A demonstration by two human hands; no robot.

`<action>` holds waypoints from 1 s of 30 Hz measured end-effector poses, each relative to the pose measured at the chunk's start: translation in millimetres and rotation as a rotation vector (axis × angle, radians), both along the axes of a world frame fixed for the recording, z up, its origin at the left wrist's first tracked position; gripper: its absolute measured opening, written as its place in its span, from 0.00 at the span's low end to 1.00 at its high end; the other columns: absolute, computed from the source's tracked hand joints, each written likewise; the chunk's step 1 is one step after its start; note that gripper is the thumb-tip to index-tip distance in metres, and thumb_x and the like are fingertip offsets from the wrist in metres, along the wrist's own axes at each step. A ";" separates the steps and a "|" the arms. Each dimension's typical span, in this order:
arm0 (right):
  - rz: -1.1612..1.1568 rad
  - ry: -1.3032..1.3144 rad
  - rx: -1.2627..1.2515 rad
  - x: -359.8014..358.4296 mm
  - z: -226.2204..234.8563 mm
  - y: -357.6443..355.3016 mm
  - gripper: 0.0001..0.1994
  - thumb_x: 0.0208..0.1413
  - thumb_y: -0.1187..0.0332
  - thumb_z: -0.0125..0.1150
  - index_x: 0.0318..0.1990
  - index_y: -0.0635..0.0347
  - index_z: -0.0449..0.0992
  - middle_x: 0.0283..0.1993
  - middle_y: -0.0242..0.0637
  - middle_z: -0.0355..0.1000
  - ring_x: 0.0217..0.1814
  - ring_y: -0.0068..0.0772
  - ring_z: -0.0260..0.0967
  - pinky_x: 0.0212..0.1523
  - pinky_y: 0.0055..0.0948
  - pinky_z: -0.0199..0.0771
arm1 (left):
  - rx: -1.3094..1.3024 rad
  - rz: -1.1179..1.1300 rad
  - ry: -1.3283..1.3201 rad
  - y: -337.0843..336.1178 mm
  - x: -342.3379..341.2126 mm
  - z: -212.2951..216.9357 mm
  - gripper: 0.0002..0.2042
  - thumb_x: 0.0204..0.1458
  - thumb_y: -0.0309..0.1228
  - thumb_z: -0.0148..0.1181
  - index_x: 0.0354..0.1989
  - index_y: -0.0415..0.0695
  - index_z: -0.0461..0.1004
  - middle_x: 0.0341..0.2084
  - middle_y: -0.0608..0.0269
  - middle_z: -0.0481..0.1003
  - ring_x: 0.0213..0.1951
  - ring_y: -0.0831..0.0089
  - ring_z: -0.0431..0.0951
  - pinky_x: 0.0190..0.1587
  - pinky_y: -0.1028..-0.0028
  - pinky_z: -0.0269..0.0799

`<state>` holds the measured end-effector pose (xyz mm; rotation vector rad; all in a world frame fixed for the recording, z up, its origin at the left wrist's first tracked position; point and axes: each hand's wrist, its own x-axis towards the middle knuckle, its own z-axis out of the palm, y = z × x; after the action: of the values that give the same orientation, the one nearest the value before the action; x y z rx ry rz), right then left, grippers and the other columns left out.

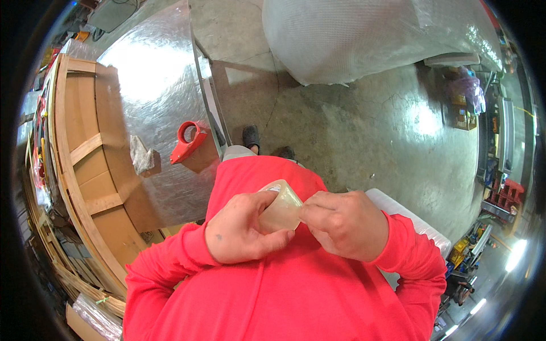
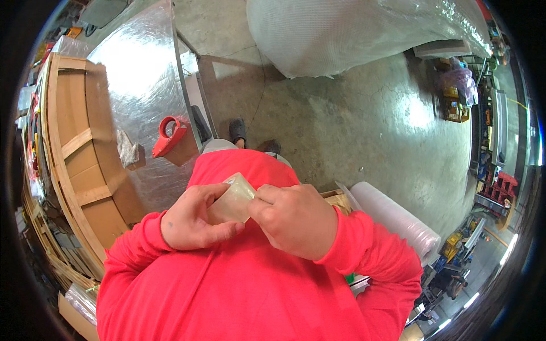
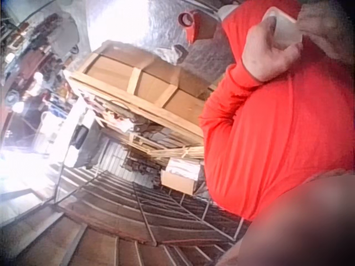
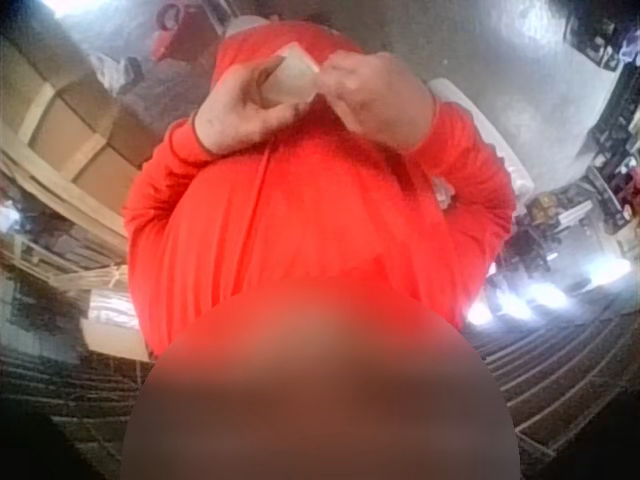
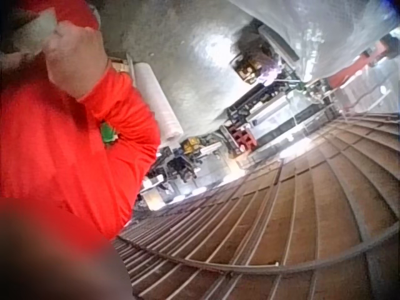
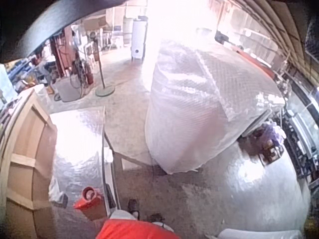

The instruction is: The person wraps a large piece of furniture with bubble wrap and secures it with packing tape using a handheld dispenser. They smooth the wrap, apply tape to edges and seams, and then lift the wrapped item with another person.

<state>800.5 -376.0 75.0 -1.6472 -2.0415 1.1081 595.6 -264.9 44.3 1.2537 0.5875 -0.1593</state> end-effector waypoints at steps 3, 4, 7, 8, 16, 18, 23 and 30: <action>-0.006 0.028 0.003 1.5 -1.7 2.5 0.10 0.47 0.79 0.63 0.39 0.62 0.77 0.38 0.40 0.76 0.35 0.44 0.77 0.32 0.35 0.80 | -0.030 0.041 -0.046 0.9 0.2 -0.3 0.15 0.50 0.29 0.66 0.43 0.34 0.75 0.30 0.56 0.77 0.33 0.73 0.78 0.39 0.69 0.74; -0.006 0.038 0.004 2.6 -1.9 3.5 0.11 0.47 0.79 0.63 0.40 0.62 0.77 0.39 0.40 0.76 0.36 0.44 0.77 0.33 0.35 0.80 | -0.033 0.047 -0.058 1.5 0.4 0.0 0.15 0.50 0.29 0.66 0.44 0.33 0.75 0.30 0.56 0.77 0.34 0.74 0.77 0.40 0.69 0.74; -0.005 0.078 0.014 7.4 -0.8 6.3 0.12 0.47 0.79 0.63 0.41 0.62 0.77 0.41 0.39 0.77 0.38 0.44 0.78 0.34 0.35 0.80 | -0.067 0.036 -0.038 4.5 0.7 1.6 0.15 0.51 0.29 0.66 0.44 0.33 0.75 0.30 0.58 0.77 0.35 0.76 0.76 0.41 0.70 0.74; -0.003 0.093 0.019 9.0 0.0 6.8 0.13 0.47 0.79 0.63 0.42 0.62 0.77 0.42 0.39 0.77 0.38 0.44 0.78 0.35 0.35 0.80 | -0.077 0.037 -0.036 5.9 0.8 2.3 0.15 0.51 0.29 0.66 0.44 0.33 0.75 0.30 0.59 0.77 0.35 0.77 0.76 0.41 0.71 0.74; 0.057 -0.029 0.060 7.9 6.1 7.0 0.11 0.47 0.77 0.61 0.40 0.60 0.74 0.41 0.38 0.75 0.38 0.41 0.77 0.33 0.34 0.79 | -0.088 0.024 -0.029 12.2 3.0 2.8 0.15 0.51 0.30 0.66 0.43 0.33 0.76 0.30 0.58 0.77 0.34 0.77 0.76 0.40 0.70 0.73; 0.088 -0.047 0.030 7.9 5.0 8.5 0.12 0.47 0.78 0.62 0.42 0.60 0.75 0.42 0.38 0.76 0.39 0.42 0.78 0.33 0.34 0.79 | -0.048 0.000 -0.015 11.8 3.1 0.3 0.15 0.51 0.30 0.66 0.43 0.33 0.75 0.29 0.58 0.77 0.33 0.76 0.76 0.39 0.70 0.73; 0.149 -0.087 -0.011 10.3 0.7 11.8 0.13 0.48 0.77 0.62 0.43 0.60 0.75 0.43 0.38 0.76 0.39 0.43 0.78 0.34 0.35 0.80 | -0.073 0.008 -0.026 12.7 4.2 -5.7 0.16 0.50 0.31 0.67 0.43 0.33 0.76 0.28 0.58 0.77 0.33 0.76 0.76 0.39 0.70 0.73; 0.060 0.013 0.165 12.0 -5.3 12.5 0.09 0.47 0.75 0.60 0.37 0.61 0.72 0.36 0.38 0.72 0.35 0.40 0.76 0.31 0.35 0.79 | -0.105 0.022 0.008 16.9 3.4 -3.2 0.17 0.50 0.31 0.67 0.45 0.33 0.76 0.30 0.61 0.78 0.34 0.78 0.76 0.39 0.72 0.74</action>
<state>812.5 -363.5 69.7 -1.5044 -2.1244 0.9376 599.0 -248.0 41.1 1.1453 0.5920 -0.1747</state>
